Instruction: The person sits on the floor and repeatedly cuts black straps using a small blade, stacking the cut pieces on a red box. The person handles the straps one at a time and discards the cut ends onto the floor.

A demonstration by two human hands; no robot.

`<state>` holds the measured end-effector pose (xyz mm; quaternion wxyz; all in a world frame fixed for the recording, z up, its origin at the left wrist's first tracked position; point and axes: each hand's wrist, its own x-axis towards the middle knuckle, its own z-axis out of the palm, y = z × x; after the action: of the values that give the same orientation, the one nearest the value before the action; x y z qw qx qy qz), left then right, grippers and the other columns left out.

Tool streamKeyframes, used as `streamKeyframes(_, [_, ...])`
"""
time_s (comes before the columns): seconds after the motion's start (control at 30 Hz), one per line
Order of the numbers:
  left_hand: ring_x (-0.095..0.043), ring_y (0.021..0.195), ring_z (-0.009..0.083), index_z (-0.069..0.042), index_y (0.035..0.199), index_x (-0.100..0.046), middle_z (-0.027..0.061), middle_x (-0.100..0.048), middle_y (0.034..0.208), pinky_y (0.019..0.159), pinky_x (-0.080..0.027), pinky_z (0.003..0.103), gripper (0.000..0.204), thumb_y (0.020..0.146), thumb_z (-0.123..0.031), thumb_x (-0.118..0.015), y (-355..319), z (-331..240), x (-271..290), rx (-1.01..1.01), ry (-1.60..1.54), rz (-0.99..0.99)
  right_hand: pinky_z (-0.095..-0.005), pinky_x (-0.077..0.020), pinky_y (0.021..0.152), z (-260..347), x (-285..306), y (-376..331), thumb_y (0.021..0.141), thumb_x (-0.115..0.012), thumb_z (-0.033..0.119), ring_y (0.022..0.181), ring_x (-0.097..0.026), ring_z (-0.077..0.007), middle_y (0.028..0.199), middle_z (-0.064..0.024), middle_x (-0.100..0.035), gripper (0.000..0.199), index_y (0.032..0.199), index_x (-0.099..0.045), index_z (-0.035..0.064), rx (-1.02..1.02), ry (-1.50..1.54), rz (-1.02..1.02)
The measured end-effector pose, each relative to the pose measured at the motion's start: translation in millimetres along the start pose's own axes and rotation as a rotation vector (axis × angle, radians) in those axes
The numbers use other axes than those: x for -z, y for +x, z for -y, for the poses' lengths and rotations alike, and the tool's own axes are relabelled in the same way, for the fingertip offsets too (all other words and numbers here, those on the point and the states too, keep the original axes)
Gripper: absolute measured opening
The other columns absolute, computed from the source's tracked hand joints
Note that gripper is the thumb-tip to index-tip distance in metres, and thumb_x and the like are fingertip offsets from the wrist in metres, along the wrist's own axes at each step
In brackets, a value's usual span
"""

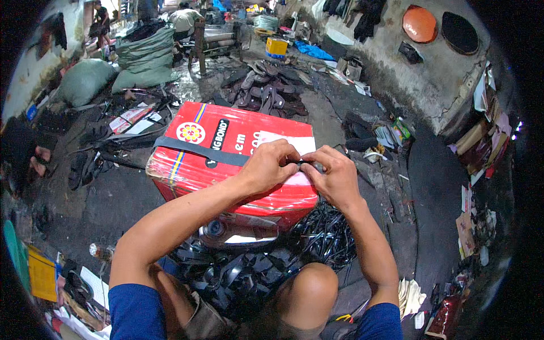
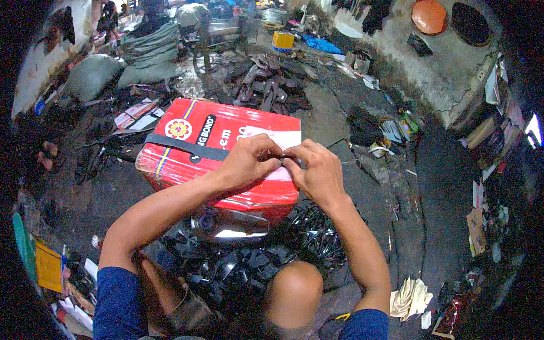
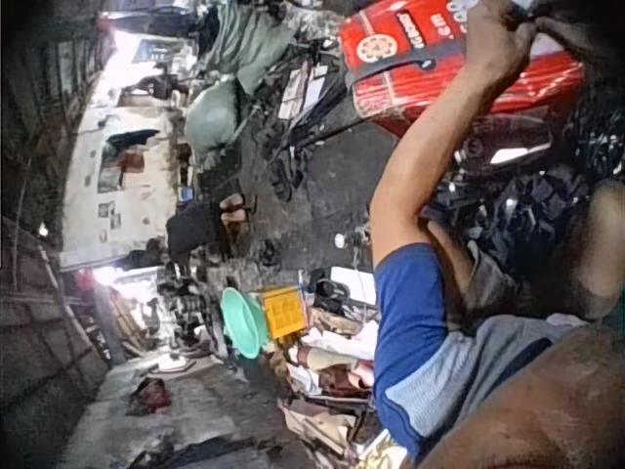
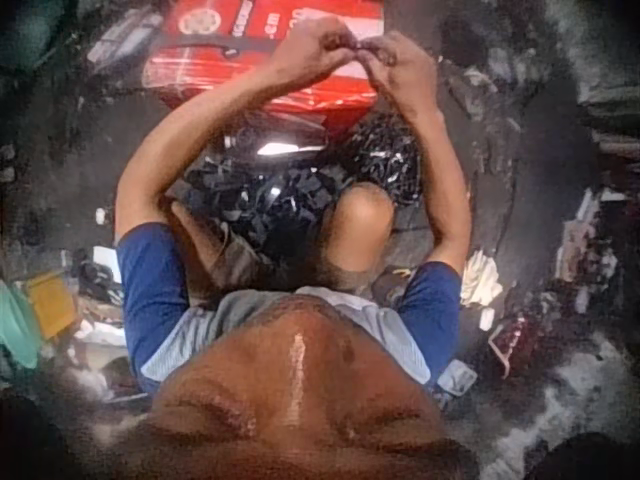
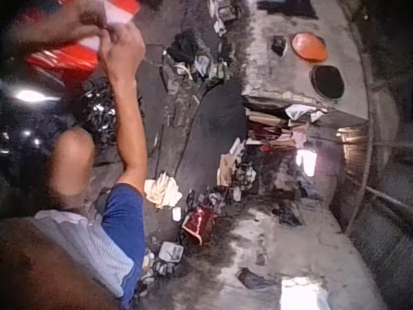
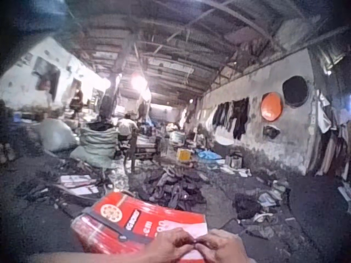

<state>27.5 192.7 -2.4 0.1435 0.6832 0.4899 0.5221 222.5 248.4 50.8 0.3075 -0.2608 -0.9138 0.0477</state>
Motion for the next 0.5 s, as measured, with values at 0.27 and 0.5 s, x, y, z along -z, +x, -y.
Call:
streamKeyframes(0.27, [-0.071, 0.083, 0.0256, 0.0, 0.096, -0.077, 0.0141, -0.069, 0.093, 0.074, -0.056, 0.037, 0.018, 0.082, -0.01, -0.08, -2, 2, 2, -0.002, 0.003, -0.006, -0.041, -0.0563, 0.08, -13, 2, -5, 0.087, -0.077, 0.019, 0.089, -0.07, -0.0299, 0.098, -0.0112, -0.066, 0.019, 0.101, -0.079, 0.0067, 0.064, 0.07, 0.065])
streamKeyframes(0.5, [-0.071, 0.08, 0.0255, 0.001, 0.096, -0.078, 0.015, -0.071, 0.09, 0.073, -0.056, 0.036, 0.021, 0.079, -0.012, -0.082, 4, 7, 1, 0.081, -0.116, -0.002, -0.0356, -0.0537, 0.074, -21, 4, 3, 0.081, -0.082, 0.017, 0.082, -0.067, -0.0245, 0.095, -0.0102, -0.064, 0.019, 0.096, -0.081, 0.0048, -0.001, 0.204, 0.056])
